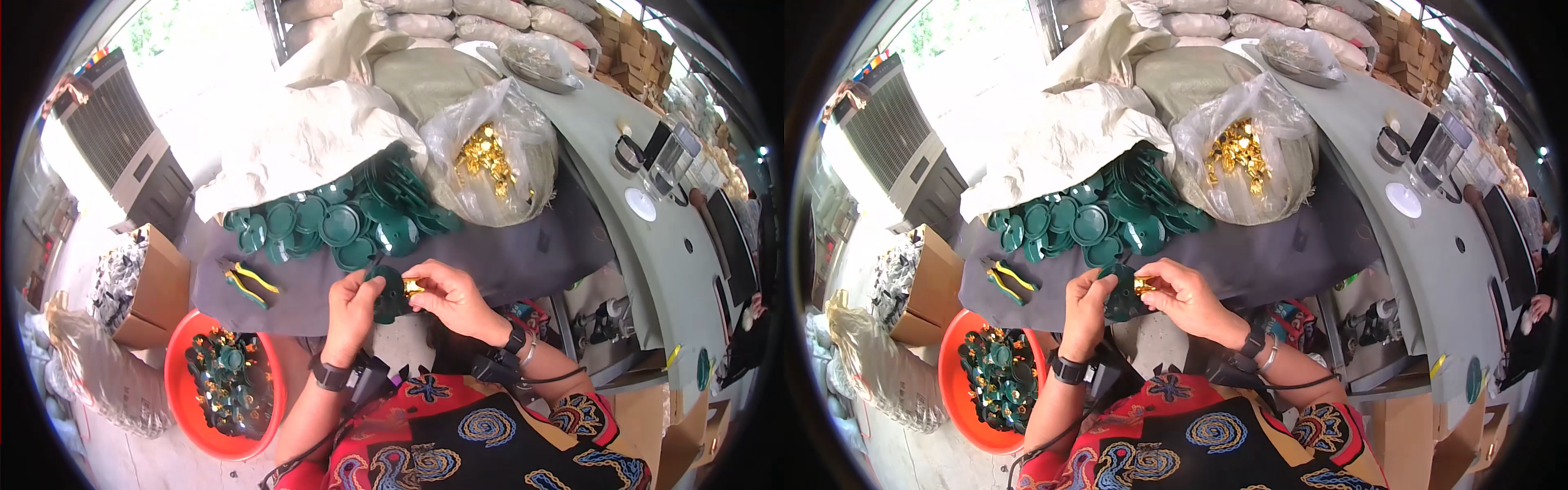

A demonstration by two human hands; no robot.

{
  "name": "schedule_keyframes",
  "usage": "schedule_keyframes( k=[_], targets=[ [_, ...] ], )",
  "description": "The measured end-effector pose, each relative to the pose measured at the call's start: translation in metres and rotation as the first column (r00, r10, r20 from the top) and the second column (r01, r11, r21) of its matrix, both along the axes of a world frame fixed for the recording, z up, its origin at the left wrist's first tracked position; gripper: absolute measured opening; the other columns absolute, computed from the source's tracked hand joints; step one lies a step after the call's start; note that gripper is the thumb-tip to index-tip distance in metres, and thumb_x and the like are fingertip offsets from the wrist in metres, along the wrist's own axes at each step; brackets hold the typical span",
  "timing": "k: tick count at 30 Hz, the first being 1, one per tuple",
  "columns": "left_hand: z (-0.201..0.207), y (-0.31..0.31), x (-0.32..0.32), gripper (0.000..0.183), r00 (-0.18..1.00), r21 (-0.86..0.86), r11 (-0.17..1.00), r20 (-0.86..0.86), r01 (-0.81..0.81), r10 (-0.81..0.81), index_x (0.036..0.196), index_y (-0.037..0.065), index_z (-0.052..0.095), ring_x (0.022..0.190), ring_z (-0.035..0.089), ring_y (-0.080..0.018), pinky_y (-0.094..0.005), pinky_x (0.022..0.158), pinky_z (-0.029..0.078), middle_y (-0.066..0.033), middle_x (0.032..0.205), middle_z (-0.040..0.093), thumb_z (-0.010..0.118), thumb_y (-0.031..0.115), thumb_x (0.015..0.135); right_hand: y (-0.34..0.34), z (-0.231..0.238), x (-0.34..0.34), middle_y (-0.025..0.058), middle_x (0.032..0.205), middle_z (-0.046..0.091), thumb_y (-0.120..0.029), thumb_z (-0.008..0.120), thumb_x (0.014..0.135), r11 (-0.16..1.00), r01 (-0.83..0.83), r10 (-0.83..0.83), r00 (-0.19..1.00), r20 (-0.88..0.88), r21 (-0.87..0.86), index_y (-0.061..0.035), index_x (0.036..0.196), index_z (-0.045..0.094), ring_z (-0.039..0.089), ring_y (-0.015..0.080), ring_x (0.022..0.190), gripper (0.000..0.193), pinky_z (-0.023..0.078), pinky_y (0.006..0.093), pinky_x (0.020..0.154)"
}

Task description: The recorder is assembling small gold-colored components into green plastic discs in a factory setting.

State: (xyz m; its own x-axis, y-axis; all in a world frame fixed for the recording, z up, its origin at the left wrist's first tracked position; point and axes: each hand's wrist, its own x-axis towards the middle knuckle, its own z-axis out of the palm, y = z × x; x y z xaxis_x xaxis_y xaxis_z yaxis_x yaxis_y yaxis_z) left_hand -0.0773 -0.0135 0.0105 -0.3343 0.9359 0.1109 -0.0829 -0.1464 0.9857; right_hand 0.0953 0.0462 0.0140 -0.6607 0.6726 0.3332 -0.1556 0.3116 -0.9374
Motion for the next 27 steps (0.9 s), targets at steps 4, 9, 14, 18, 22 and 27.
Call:
schedule_keyframes(
  k=[4, 9, 14, 18, 22, 27],
  targets=[
    [0.004, -0.008, 0.013, 0.026, 0.999, 0.001, 0.999, 0.022, -0.045, 0.045, 0.062, 0.001, 0.049, 0.055, 0.04, -0.003, -0.0235, 0.047, 0.033, 0.0046, 0.057, 0.045, 0.055, 0.013, 0.085, -0.004, 0.003, 0.0, 0.0057, 0.092, 0.054, 0.003, 0.059, 0.084, 0.991, -0.002, 0.0, 1.0, 0.01, 0.137, -0.0002, 0.11, 0.054, 0.059, 0.0118, 0.084, 0.026, 0.051, 0.0245, 0.071],
    [0.008, -0.014, 0.019, 0.028, 0.994, -0.023, 0.997, -0.086, -0.071, 0.069, 0.061, 0.0, 0.048, 0.054, 0.038, -0.0035, -0.0247, 0.045, 0.033, 0.004, 0.055, 0.044, 0.054, 0.013, 0.086, -0.008, 0.0, 0.002, 0.0103, 0.096, 0.055, 0.0, 0.062, 0.082, 0.917, 0.027, -0.061, 0.996, 0.072, 0.398, 0.0002, 0.109, 0.054, 0.061, 0.0202, 0.082, 0.028, 0.051, 0.0297, 0.069],
    [0.008, -0.017, 0.028, 0.031, 0.944, 0.095, 0.978, -0.257, -0.188, 0.206, 0.06, -0.002, 0.043, 0.052, 0.035, -0.0054, -0.0296, 0.044, 0.032, -0.0053, 0.05, 0.038, 0.053, 0.012, 0.086, -0.019, 0.007, -0.001, 0.0164, 0.095, 0.055, 0.002, 0.064, 0.077, 0.779, 0.051, -0.207, 0.962, 0.179, 0.625, 0.0008, 0.105, 0.052, 0.06, 0.0343, 0.079, 0.031, 0.049, 0.0377, 0.065],
    [0.004, -0.015, 0.035, 0.034, 0.805, 0.242, 0.948, -0.509, -0.207, 0.305, 0.06, -0.002, 0.038, 0.044, 0.04, -0.0283, -0.0386, 0.044, 0.032, -0.019, 0.052, 0.038, 0.055, 0.011, 0.086, -0.019, 0.004, -0.002, 0.017, 0.088, 0.055, 0.003, 0.062, 0.075, 0.767, 0.056, -0.232, 0.953, 0.194, 0.64, 0.0019, 0.101, 0.051, 0.058, 0.0371, 0.075, 0.028, 0.047, 0.04, 0.061],
    [0.006, -0.019, 0.04, 0.027, 0.662, 0.415, 0.899, -0.636, -0.142, 0.398, 0.064, 0.0, 0.04, 0.049, 0.044, -0.038, -0.0444, 0.044, 0.034, -0.0181, 0.058, 0.043, 0.056, 0.007, 0.084, -0.031, -0.011, -0.014, 0.0091, 0.079, 0.06, 0.001, 0.057, 0.085, 0.951, 0.216, -0.241, 0.966, 0.091, 0.221, 0.0038, 0.1, 0.052, 0.06, 0.0166, 0.065, 0.016, 0.049, 0.0309, 0.055],
    [0.004, -0.025, 0.02, 0.019, 0.598, 0.395, 0.914, -0.711, -0.093, 0.369, 0.068, 0.001, 0.044, 0.052, 0.047, -0.0388, -0.0449, 0.047, 0.036, -0.0182, 0.064, 0.047, 0.055, 0.007, 0.083, -0.026, -0.008, -0.025, 0.0044, 0.077, 0.06, -0.009, 0.054, 0.092, 0.94, -0.019, 0.039, 0.998, 0.054, -0.34, 0.0039, 0.103, 0.054, 0.058, 0.0083, 0.063, 0.017, 0.049, 0.0236, 0.055]
  ],
)
